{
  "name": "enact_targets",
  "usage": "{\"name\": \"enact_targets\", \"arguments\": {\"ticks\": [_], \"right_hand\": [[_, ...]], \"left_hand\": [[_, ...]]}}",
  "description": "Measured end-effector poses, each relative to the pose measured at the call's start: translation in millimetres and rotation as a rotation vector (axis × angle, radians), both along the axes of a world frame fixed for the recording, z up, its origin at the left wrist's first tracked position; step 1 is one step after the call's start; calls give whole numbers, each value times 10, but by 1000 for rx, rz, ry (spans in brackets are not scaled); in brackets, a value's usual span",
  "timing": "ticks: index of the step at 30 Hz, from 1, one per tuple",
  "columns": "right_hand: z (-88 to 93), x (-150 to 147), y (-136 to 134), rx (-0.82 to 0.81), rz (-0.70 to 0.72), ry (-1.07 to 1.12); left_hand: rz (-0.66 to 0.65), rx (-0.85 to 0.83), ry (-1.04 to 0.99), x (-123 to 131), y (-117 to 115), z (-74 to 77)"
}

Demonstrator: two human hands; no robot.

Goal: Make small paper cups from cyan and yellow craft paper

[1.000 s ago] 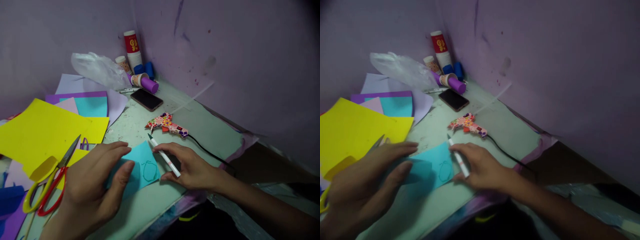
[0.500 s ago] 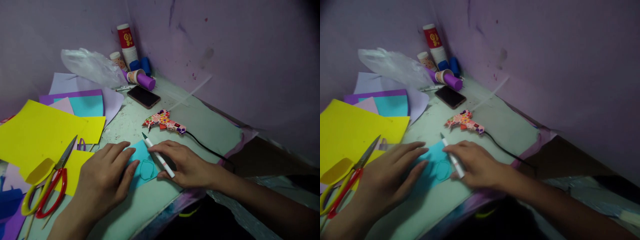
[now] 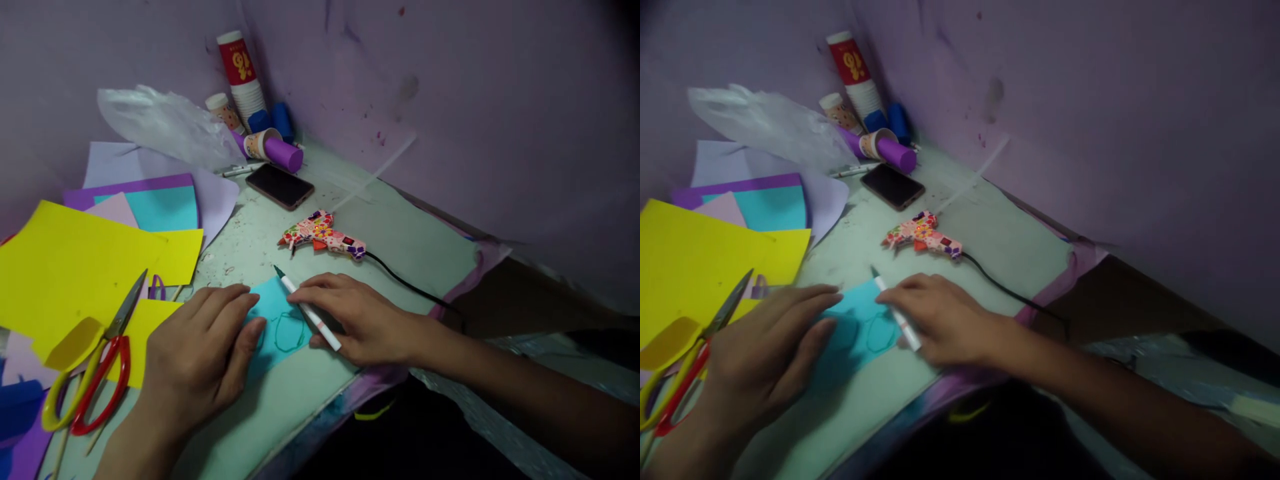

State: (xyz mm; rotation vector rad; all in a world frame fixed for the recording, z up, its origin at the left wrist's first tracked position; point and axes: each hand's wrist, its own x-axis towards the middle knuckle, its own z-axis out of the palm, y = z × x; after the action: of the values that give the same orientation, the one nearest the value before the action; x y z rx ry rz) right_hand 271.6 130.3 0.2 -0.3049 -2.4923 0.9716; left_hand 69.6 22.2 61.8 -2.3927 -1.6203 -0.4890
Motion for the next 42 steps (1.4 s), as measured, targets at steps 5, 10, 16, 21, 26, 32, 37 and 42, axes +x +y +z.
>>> {"name": "enact_targets", "arguments": {"ticks": [5,10,16,21,26,32,37,42], "right_hand": [[6,-4,-9,-15,-22,-26],[-3,-80,3,5,-10,-25],[-22,-149,23,-3,-11,-2],[-18,-144,16,-15,-34,20],[-11,-119,17,-99,-51,81],[-30,-70,-22,-205,-189,95],[-90,-65,-35,-141,-250,37],[-83,-65,-28,-102,-269,7]], "left_hand": [[-25,27,-64,-21,-47,0],[25,49,-132,-64,-41,-40],[106,114,-81,-171,-65,-1],[287,156,-223,-267,-96,50],[347,161,-225,-304,-14,141],[346,217,-42,-397,389,140],[414,161,63,-434,858,15],[473,2,83,-496,1080,-87]]}}
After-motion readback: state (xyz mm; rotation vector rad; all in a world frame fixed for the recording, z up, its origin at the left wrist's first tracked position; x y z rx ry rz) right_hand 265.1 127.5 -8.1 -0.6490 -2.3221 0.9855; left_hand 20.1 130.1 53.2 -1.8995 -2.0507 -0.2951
